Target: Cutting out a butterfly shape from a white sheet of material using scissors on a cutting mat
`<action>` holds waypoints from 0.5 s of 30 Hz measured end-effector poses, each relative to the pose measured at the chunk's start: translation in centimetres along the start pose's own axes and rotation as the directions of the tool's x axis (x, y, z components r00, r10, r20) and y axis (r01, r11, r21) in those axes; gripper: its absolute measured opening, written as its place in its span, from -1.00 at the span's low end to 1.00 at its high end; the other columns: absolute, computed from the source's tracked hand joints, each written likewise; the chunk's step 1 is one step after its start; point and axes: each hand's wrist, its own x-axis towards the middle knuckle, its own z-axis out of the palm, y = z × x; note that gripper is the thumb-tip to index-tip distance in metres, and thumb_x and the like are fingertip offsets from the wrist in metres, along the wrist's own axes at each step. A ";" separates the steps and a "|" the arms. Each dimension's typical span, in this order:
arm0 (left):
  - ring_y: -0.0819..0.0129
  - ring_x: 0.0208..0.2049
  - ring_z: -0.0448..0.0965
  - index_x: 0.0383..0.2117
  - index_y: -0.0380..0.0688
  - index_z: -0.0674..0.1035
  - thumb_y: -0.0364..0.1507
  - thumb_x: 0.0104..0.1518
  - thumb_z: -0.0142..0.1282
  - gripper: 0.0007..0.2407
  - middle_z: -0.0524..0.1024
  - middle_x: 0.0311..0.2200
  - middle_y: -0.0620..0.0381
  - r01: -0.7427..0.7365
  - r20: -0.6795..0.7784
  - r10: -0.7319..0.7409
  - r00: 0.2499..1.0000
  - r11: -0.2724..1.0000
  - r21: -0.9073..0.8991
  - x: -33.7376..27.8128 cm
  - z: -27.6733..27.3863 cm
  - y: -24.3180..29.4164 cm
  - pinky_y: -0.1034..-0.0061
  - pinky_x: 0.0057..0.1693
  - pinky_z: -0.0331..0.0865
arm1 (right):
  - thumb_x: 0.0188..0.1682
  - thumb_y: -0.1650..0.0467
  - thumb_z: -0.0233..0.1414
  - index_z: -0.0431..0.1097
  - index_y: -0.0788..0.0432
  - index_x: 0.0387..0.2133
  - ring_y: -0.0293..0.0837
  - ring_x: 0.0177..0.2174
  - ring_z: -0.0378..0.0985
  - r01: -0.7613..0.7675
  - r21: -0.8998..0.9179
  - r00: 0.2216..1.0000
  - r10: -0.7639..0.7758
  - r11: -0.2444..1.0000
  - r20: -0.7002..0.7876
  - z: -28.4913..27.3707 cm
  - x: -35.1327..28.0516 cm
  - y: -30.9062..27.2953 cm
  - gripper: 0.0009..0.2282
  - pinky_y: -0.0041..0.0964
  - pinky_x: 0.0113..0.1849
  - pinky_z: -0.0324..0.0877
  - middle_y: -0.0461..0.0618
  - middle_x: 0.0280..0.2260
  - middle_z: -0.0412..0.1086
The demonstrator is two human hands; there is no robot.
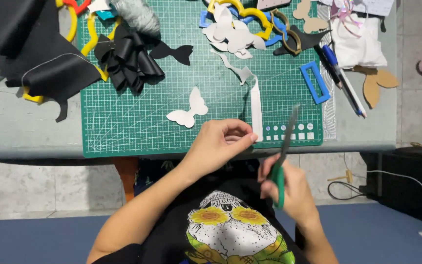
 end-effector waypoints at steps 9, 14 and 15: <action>0.62 -0.40 0.68 -0.43 -0.11 0.68 -0.35 0.10 0.25 -0.88 0.69 -0.46 0.24 0.144 0.019 -0.147 0.989 0.983 0.114 -0.3 0.2 0.7 0.76 -0.17 0.56 | -0.13 -0.26 -0.21 0.31 0.03 -0.47 -0.32 -0.61 0.48 -0.105 -0.023 0.964 0.107 0.994 0.243 2.2 -2.7 1.0 -0.37 -0.37 -0.46 0.36 -0.24 -0.60 0.45; 0.55 -0.38 0.77 -0.43 -0.14 0.70 -0.37 0.09 0.25 -0.88 0.73 -0.47 0.18 0.185 0.036 -0.192 0.981 0.972 0.144 -0.6 0.2 1.9 0.78 -0.18 0.61 | -0.11 -0.23 -0.19 0.30 0.04 -0.49 -0.33 -0.64 0.46 -0.091 0.006 0.970 0.088 0.996 0.226 2.8 -2.1 1.0 -0.40 -0.39 -0.49 0.31 -0.27 -0.64 0.45; 0.57 -0.39 0.77 -0.42 -0.12 0.70 -0.36 0.09 0.25 -0.88 0.73 -0.47 0.19 0.189 0.032 -0.197 0.980 0.969 0.161 -0.7 0.2 1.9 0.78 -0.18 0.60 | -0.11 -0.24 -0.21 0.30 0.02 -0.50 -0.33 -0.65 0.46 -0.094 -0.009 0.971 0.094 0.995 0.222 2.9 -2.1 1.2 -0.40 -0.38 -0.48 0.32 -0.28 -0.65 0.46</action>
